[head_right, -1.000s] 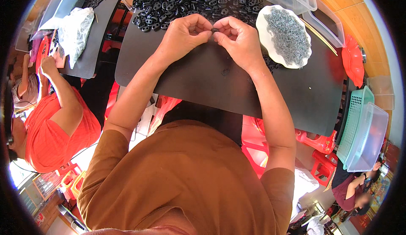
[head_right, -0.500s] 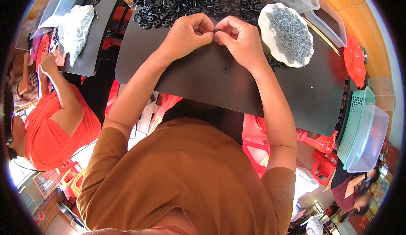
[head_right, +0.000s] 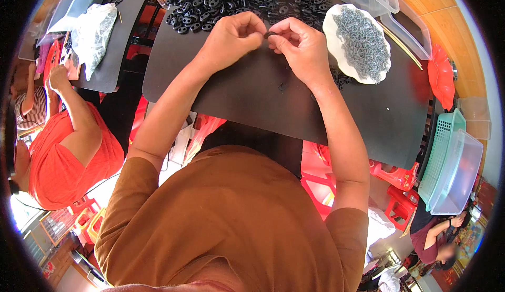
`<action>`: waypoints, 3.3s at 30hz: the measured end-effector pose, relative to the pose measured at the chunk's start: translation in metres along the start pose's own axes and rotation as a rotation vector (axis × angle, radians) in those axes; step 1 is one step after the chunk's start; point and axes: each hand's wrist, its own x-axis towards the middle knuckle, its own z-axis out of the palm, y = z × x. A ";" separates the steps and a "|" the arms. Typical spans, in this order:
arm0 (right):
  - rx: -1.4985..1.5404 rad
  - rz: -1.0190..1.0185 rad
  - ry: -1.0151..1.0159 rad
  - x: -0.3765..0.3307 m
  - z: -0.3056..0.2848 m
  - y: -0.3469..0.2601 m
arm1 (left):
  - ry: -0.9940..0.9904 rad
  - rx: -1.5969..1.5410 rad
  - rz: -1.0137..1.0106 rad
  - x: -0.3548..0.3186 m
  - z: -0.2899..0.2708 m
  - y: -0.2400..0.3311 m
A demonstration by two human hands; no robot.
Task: The person sits at a table and repeatedly picks up small black plastic rings and metal pins. They insert the pins into the rings and place the assembled units onto the table surface. The process is repetitive and involves handling small parts with both hands.
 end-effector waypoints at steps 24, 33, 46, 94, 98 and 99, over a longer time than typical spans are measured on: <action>-0.538 -0.585 -0.007 -0.002 0.005 -0.005 | -0.146 -0.290 -0.055 0.003 0.000 -0.009; -0.581 -0.570 -0.008 -0.006 0.007 -0.009 | -0.177 -0.223 0.036 0.003 -0.002 -0.013; -0.599 -0.660 -0.022 -0.005 0.008 0.000 | -0.132 -0.090 0.083 -0.002 0.000 -0.008; -0.021 -0.064 -0.005 -0.003 0.000 -0.007 | 0.009 -0.012 0.150 -0.003 0.008 0.007; -0.201 -0.192 0.033 -0.004 0.005 -0.009 | 0.012 0.074 0.154 -0.004 0.005 0.009; -0.194 -0.195 0.017 -0.003 0.004 -0.009 | 0.003 0.067 0.149 -0.003 0.005 0.008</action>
